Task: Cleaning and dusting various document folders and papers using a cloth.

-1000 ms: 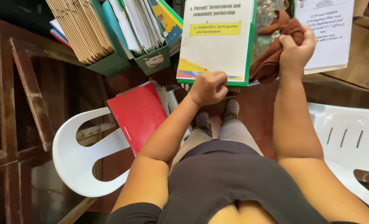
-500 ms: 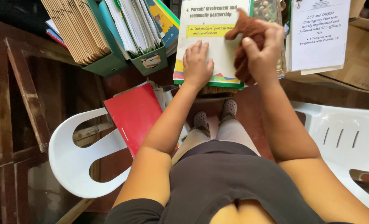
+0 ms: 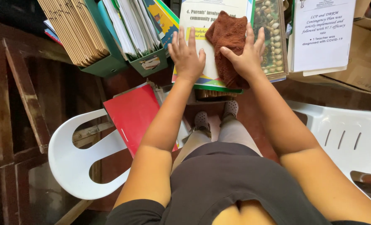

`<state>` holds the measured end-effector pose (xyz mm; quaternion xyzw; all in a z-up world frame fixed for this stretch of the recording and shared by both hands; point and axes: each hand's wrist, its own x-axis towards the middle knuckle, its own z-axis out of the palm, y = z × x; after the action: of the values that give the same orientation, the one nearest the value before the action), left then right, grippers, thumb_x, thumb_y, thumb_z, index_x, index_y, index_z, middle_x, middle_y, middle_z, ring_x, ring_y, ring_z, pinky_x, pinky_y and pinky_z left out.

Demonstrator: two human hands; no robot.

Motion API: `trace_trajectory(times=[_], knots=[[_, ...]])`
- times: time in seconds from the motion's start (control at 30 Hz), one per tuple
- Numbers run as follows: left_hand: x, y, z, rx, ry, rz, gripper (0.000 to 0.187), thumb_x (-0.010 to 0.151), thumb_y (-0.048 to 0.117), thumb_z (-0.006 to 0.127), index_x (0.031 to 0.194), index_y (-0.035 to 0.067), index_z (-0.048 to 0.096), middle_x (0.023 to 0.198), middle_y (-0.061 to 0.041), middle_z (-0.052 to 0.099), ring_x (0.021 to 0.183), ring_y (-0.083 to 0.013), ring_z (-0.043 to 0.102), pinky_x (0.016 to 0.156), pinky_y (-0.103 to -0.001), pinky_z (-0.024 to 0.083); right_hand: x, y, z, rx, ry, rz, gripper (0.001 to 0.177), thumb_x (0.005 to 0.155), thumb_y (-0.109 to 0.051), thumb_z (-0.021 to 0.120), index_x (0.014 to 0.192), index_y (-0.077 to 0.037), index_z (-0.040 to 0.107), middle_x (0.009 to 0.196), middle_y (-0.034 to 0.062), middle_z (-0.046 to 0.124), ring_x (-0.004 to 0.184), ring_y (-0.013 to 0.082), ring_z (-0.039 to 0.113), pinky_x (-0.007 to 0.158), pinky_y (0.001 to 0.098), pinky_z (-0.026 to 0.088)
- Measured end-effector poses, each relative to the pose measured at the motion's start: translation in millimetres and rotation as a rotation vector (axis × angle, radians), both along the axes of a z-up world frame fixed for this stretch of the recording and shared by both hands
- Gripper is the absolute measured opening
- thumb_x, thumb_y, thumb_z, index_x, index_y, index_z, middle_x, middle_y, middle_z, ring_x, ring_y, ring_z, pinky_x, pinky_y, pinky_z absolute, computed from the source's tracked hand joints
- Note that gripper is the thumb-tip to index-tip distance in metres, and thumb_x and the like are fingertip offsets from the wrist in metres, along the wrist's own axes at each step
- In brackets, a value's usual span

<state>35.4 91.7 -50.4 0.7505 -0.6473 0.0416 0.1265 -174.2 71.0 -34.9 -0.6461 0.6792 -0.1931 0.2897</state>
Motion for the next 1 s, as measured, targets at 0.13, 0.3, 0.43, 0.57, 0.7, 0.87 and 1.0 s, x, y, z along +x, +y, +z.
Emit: trace_trajectory(times=[0.13,0.3,0.43,0.57,0.7,0.87,1.0], knots=[[13.1,-24.6,-2.8,0.23,-0.032,0.041,0.1,0.097,0.069,0.065,0.168,0.027,0.007,0.171,-0.024,0.004,0.155,-0.049,0.005,0.119,-0.072,0.011,8.8,-17.5,5.6,0.191,0.026,0.03,0.121,0.084,-0.082,0.075,0.167,-0.038,-0.002,0.166,0.0227,-0.024,0.154,0.0576,-0.011,0.105,0.0902,0.011],[25.5,-44.2,-17.6,0.428,0.293,0.151,0.104,0.086,0.087,0.061,0.162,0.045,0.004,0.171,-0.024,0.003,0.151,-0.0584,0.009,0.109,-0.08,0.016,7.5,-24.6,7.0,0.256,-0.077,0.12,0.123,0.079,-0.071,0.081,0.168,-0.025,0.008,0.162,0.0348,-0.019,0.153,0.0563,0.016,0.121,0.0572,0.027],[31.4,-42.0,-8.4,0.392,0.545,0.132,0.1,0.083,0.078,0.066,0.16,0.045,0.011,0.164,-0.027,0.029,0.124,-0.0395,0.065,0.086,-0.045,0.059,7.5,-26.0,7.4,0.267,-0.141,0.103,0.123,0.076,-0.06,0.088,0.167,-0.028,0.012,0.163,0.0335,-0.015,0.154,0.0519,0.017,0.122,0.0561,0.028],[30.5,-41.8,-0.7,0.312,0.493,0.137,0.104,0.08,0.074,0.074,0.161,0.037,0.02,0.116,-0.008,0.063,0.075,-0.0174,0.07,0.06,-0.031,0.057,15.8,-14.9,11.4,0.116,-0.042,0.044,0.109,0.077,-0.058,0.09,0.163,-0.029,0.03,0.163,0.0277,0.012,0.14,0.0553,0.032,0.112,0.0611,0.036],[31.6,-33.4,0.4,0.205,0.391,0.143,0.107,0.078,0.069,0.083,0.16,0.041,0.02,0.103,-0.006,0.06,0.069,-0.0209,0.068,0.061,-0.036,0.057,15.8,-4.3,5.2,-0.153,-0.02,0.052,0.098,0.075,-0.049,0.097,0.155,-0.019,0.049,0.151,0.0261,0.029,0.133,0.0462,0.045,0.111,0.0503,0.042],[34.2,-4.7,-0.7,0.134,0.387,0.137,0.101,0.082,0.064,0.078,0.161,0.035,0.023,0.097,-0.004,0.059,0.06,-0.0158,0.064,0.055,-0.029,0.056,20.3,26.7,23.4,-0.247,-0.012,0.073,0.093,0.075,-0.035,0.1,0.152,-0.014,0.052,0.148,0.0219,0.027,0.133,0.0445,0.042,0.113,0.0499,0.04],[35.3,33.5,10.5,0.133,0.478,0.145,0.094,0.084,0.05,0.075,0.16,0.036,0.022,0.103,-0.006,0.062,0.066,-0.0206,0.067,0.059,-0.033,0.058,19.5,54.4,40.7,-0.252,0.006,0.11,0.09,0.077,-0.033,0.099,0.15,-0.007,0.053,0.148,0.0212,0.027,0.132,0.0452,0.043,0.113,0.0496,0.041]])
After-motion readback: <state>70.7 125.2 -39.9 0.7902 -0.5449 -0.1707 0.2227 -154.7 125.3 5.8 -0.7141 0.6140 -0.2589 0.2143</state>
